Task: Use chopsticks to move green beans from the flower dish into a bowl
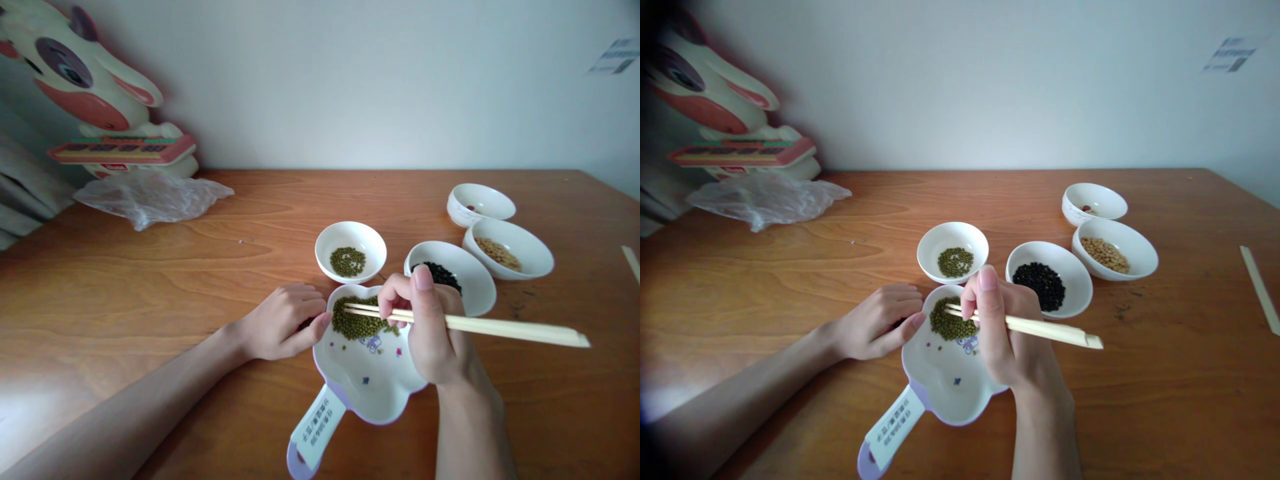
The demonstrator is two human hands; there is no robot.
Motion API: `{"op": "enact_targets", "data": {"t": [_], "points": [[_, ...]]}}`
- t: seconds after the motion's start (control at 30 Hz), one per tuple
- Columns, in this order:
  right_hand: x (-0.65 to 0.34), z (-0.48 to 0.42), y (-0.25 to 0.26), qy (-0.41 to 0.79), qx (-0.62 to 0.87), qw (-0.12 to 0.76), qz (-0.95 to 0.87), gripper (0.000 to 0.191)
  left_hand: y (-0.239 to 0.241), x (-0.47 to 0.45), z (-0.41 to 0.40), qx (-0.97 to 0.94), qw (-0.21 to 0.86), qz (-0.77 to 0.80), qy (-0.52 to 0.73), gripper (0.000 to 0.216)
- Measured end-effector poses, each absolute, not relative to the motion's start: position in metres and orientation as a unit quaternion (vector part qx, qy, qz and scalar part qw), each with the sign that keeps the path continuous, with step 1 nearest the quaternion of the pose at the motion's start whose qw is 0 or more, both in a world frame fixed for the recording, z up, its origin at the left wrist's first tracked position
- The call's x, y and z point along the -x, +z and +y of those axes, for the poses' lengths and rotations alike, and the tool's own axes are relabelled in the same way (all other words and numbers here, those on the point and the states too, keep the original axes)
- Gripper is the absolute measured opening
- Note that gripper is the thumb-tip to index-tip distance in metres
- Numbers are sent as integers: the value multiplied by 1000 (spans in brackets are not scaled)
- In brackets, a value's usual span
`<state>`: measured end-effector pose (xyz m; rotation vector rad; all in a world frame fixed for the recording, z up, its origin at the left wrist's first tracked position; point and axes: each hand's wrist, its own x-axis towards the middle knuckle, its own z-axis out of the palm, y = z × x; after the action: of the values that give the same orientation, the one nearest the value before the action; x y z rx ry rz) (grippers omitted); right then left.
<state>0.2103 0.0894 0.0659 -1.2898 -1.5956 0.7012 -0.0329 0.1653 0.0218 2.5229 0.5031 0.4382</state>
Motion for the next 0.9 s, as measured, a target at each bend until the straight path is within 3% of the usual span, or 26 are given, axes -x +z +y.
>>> {"op": "enact_targets", "data": {"t": [0.27,0.43,0.8,0.9], "points": [[-216,84,71,342,526,537,-563,78,22,32,165,-934,257,185,166,36],[-212,84,79,272,529,638,-488,81,23,33,165,-935,256,184,163,35],[-234,83,83,227,567,645,-459,84,24,34,162,-932,256,204,157,34],[-252,61,63,243,558,680,-409,73,25,36,159,-929,258,213,158,34]]}}
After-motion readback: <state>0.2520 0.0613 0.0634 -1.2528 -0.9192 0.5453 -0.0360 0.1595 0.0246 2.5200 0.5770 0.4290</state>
